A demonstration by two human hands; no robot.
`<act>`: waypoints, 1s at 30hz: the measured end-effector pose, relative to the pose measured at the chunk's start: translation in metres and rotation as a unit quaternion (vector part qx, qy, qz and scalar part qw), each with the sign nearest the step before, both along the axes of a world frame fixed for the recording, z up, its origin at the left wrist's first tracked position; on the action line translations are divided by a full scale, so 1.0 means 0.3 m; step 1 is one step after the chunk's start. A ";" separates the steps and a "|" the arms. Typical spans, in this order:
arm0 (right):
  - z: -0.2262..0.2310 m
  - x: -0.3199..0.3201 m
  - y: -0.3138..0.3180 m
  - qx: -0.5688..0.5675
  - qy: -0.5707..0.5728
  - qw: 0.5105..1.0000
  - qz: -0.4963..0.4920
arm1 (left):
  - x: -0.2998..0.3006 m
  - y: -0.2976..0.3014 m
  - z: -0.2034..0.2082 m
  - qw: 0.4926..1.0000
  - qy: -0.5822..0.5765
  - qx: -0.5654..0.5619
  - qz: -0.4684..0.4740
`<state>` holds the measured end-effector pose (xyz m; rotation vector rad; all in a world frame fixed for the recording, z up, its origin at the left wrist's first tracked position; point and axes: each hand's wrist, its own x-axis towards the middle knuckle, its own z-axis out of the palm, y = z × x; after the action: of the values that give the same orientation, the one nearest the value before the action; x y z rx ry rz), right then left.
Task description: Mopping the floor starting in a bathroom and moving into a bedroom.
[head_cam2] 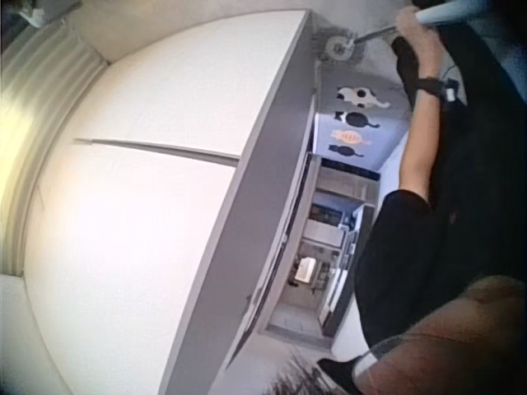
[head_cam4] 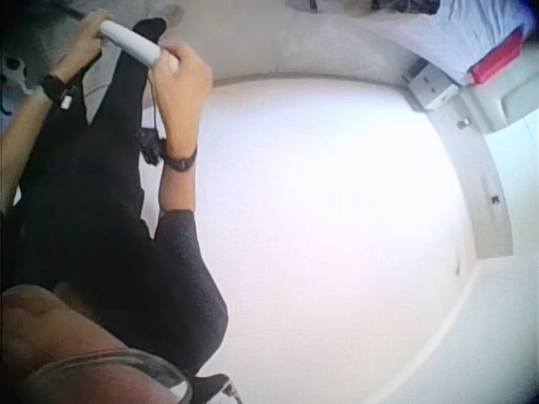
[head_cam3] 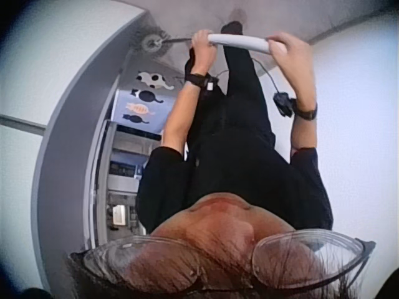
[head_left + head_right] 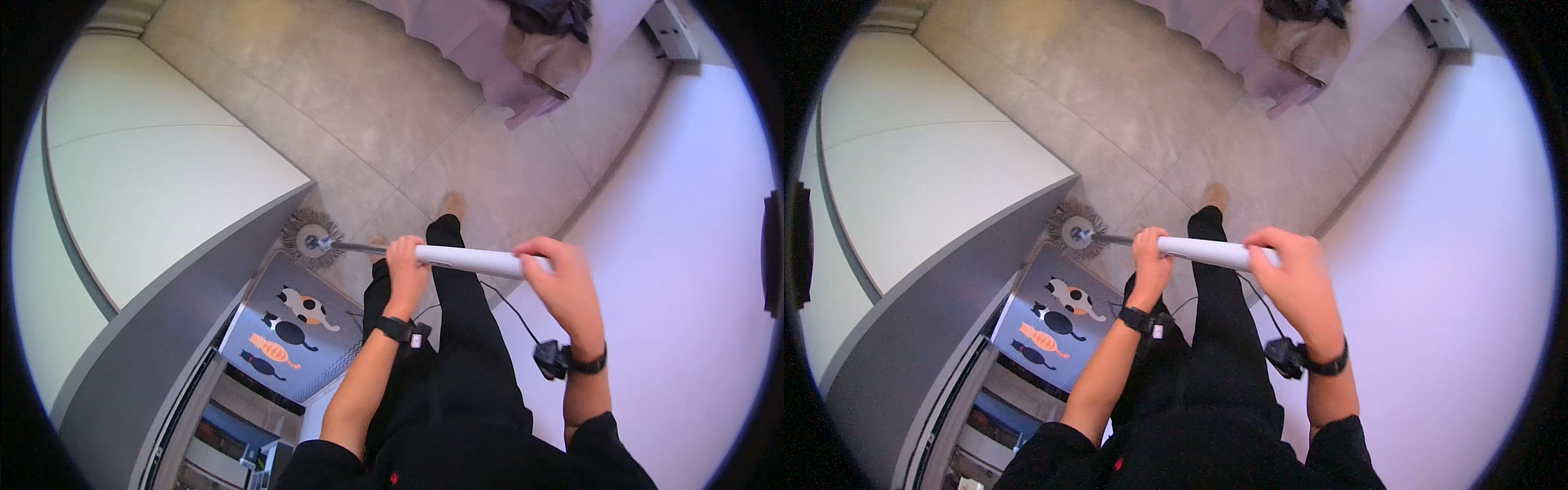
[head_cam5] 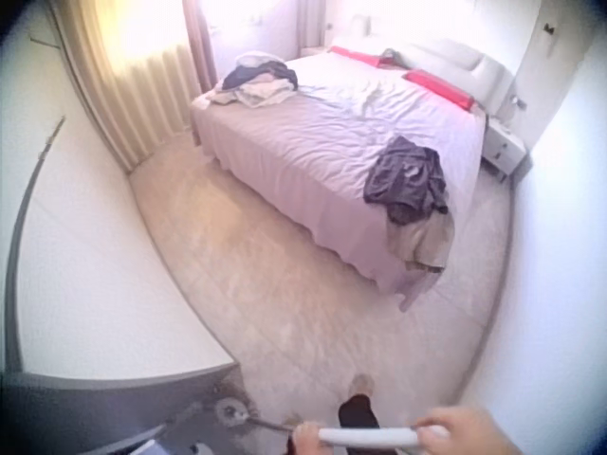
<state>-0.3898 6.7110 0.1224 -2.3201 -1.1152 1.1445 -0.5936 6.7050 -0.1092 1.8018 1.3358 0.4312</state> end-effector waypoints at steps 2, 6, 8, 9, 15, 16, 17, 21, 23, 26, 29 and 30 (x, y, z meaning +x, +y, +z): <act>0.038 0.141 -0.024 0.033 -0.022 0.999 -0.020 | 0.180 0.019 0.052 0.998 -0.064 -0.003 0.020; 0.180 0.470 -0.198 -0.015 -0.116 0.986 -0.122 | 0.598 -0.010 0.156 0.989 -0.121 -0.029 -0.082; 0.246 0.641 -0.339 -0.025 -0.156 0.973 -0.168 | 0.821 -0.061 0.180 0.974 -0.192 -0.038 -0.111; 0.278 0.709 -0.429 -0.052 -0.153 0.960 -0.229 | 0.918 -0.099 0.186 0.967 -0.204 -0.032 -0.147; 0.265 0.827 -0.714 -0.014 -0.248 0.889 -0.386 | 1.166 -0.265 0.206 0.937 -0.220 -0.034 -0.270; 0.256 0.824 -0.733 -0.010 -0.263 0.874 -0.408 | 1.166 -0.275 0.209 0.937 -0.221 -0.035 -0.270; 0.247 0.830 -0.734 -0.005 -0.276 0.862 -0.425 | 1.167 -0.272 0.215 0.939 -0.197 -0.044 -0.280; 0.251 0.725 -0.654 -0.028 -0.243 0.848 -0.469 | 1.062 -0.185 0.224 0.927 -0.175 -0.092 -0.318; 0.241 0.619 -0.559 -0.030 -0.252 0.858 -0.446 | 0.947 -0.110 0.217 0.916 -0.183 -0.130 -0.333; 0.171 0.449 -0.475 -0.044 -0.236 0.868 -0.434 | 0.737 0.011 0.166 0.932 -0.144 -0.087 -0.322; 0.030 0.333 -0.365 0.054 -0.152 0.912 -0.377 | 0.526 0.207 0.112 0.937 -0.032 -0.106 -0.332; 0.068 0.310 -0.259 0.064 -0.139 0.910 -0.386 | 0.524 0.274 0.133 0.939 -0.049 -0.101 -0.325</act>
<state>-0.2968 6.6332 0.1429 -2.4841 -0.2379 0.4358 -0.4364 6.7873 -0.0692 1.8894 0.6252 0.0177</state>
